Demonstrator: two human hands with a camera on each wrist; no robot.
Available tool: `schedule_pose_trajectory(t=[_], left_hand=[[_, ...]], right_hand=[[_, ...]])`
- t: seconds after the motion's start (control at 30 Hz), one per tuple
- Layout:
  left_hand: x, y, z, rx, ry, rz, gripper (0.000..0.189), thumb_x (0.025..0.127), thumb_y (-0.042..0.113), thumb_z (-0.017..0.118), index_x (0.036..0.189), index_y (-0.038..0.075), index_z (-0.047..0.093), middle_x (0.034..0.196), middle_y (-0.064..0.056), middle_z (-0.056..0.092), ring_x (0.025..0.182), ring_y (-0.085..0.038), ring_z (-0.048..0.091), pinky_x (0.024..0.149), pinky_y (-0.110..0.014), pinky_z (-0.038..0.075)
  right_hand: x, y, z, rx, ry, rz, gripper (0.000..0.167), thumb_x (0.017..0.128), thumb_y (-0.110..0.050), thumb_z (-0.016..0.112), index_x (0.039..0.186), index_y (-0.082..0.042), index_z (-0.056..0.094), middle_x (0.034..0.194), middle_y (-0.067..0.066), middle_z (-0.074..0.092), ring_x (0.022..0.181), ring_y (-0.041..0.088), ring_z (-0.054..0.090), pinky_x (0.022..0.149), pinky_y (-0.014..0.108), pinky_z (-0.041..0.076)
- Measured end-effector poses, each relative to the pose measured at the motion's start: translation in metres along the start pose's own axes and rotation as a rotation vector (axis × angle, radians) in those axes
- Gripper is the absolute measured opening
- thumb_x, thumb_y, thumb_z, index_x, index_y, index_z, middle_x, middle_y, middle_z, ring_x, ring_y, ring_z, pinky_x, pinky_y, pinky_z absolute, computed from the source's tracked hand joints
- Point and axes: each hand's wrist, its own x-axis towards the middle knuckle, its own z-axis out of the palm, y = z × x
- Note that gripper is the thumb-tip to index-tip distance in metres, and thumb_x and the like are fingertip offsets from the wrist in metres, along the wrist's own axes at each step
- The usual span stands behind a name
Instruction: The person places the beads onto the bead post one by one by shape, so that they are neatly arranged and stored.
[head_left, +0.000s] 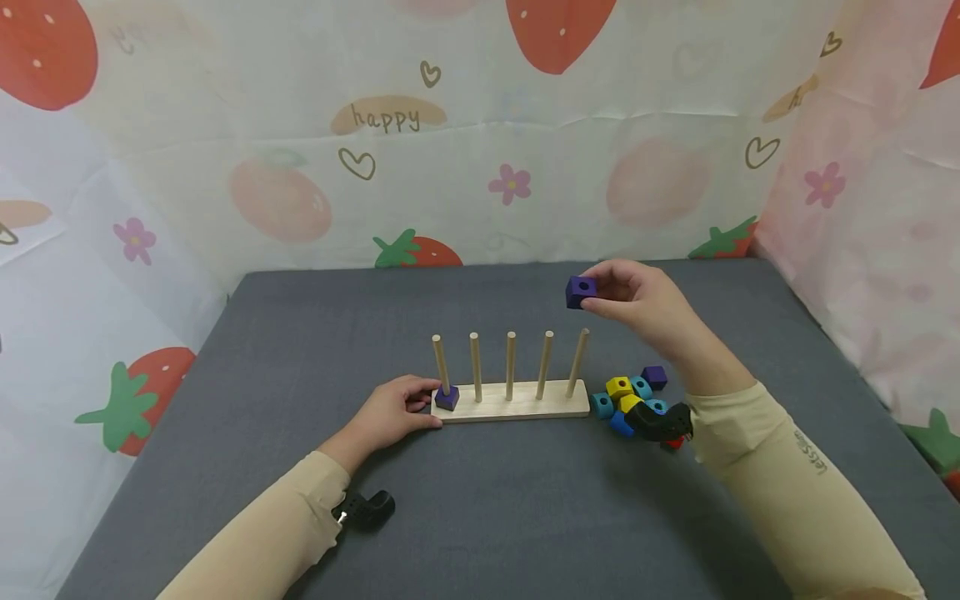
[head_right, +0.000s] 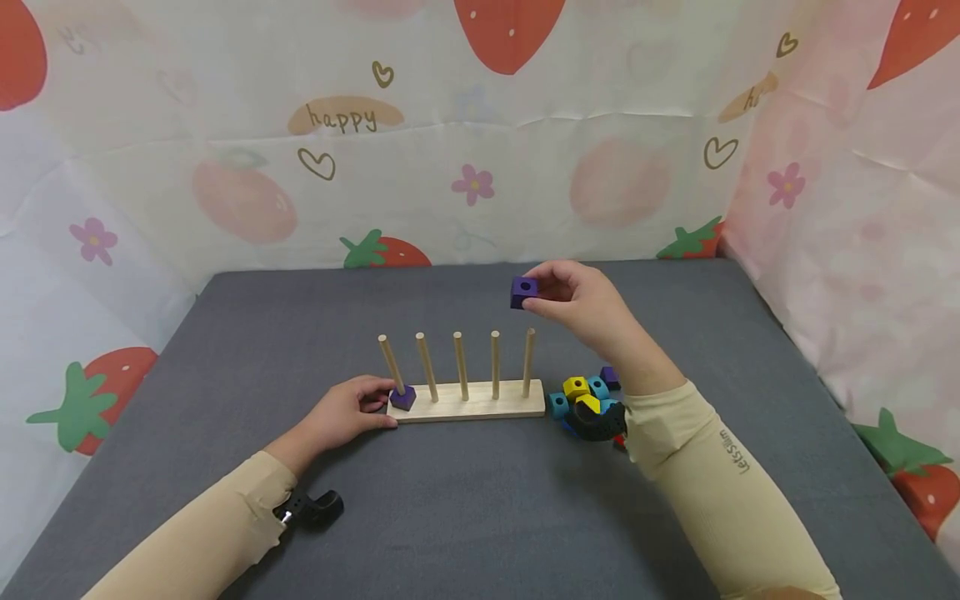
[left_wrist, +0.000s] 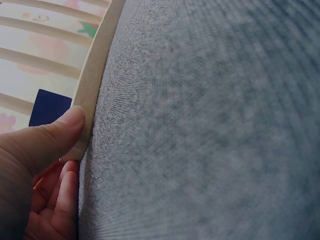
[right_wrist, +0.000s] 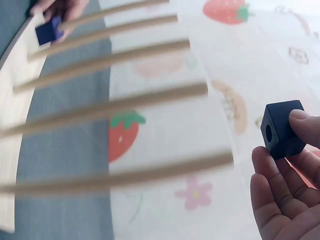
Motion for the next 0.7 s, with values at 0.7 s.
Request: schedule_pose_trajectory(t=[0.7], left_hand=[[0.000,0.002,-0.001,0.012,0.001,-0.003,0.053,0.071,0.025,0.079,0.119,0.012,0.061,0.104,-0.001,0.060,0.089,-0.010,0.055,0.081,-0.030,0.048]], right_hand=[[0.022,-0.038,0.077,0.098,-0.169,-0.072,0.027,0.083,-0.013,0.068,0.108,-0.009,0.061,0.099,0.006,0.064,0.090,0.016,0.061,0.078,0.030,0.050]])
